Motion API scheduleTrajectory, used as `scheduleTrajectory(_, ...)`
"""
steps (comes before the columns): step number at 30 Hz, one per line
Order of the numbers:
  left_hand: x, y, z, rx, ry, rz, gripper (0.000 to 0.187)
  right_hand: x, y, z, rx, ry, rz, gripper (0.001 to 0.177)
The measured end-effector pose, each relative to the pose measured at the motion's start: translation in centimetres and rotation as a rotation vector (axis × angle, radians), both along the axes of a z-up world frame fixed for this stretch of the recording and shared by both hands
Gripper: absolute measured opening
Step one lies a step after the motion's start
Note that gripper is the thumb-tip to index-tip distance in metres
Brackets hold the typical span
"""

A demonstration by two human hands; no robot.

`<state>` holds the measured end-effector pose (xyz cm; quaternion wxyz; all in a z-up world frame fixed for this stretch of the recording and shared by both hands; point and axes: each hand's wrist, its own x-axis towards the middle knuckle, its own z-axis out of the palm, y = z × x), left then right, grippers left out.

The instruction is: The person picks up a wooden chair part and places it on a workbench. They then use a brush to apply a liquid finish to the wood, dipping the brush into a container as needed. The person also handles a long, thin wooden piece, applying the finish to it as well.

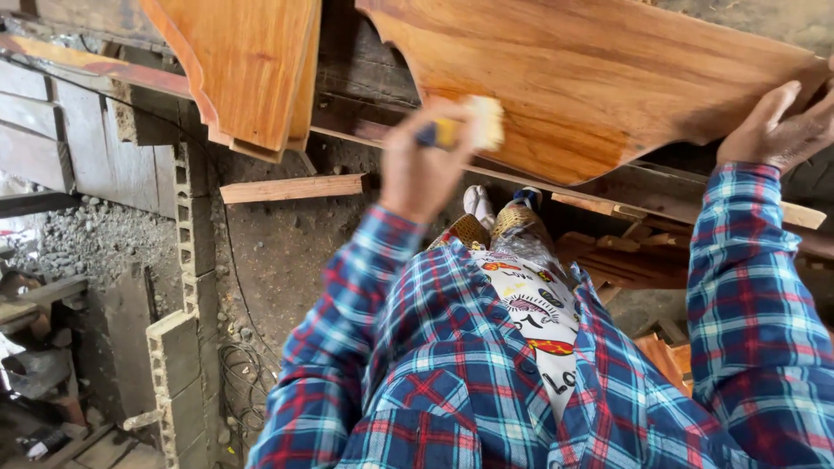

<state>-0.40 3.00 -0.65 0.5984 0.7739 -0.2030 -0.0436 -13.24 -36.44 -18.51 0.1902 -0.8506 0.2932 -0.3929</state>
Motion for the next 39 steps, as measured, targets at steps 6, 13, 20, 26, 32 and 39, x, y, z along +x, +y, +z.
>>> scheduleTrajectory(6,3.8,1.9,2.1,0.402,-0.43,0.072,0.016,1.1,2.9,6.7,-0.073,-0.068,0.181,0.03)
scheduleTrajectory(13,-3.3,-9.3,0.9,0.03,0.174,-0.205,0.005,2.0,4.3,9.3,-0.021,-0.086,0.225,0.021)
scheduleTrajectory(20,-2.7,-11.5,-1.6,0.196,0.092,-0.239,0.003,1.9,3.3,7.4,-0.01,-0.073,0.192,0.025)
scheduleTrajectory(26,3.4,-3.1,-0.3,0.105,-0.105,-0.067,0.005,1.8,3.2,7.2,-0.006,-0.083,0.171,0.027)
scheduleTrajectory(32,5.1,0.2,2.9,0.45,-0.488,0.108,0.015,1.8,3.6,7.7,0.017,-0.051,0.203,0.025)
scheduleTrajectory(39,-1.5,-9.4,0.8,0.035,0.095,-0.188,0.004,2.1,3.7,7.9,-0.035,-0.083,0.209,0.022)
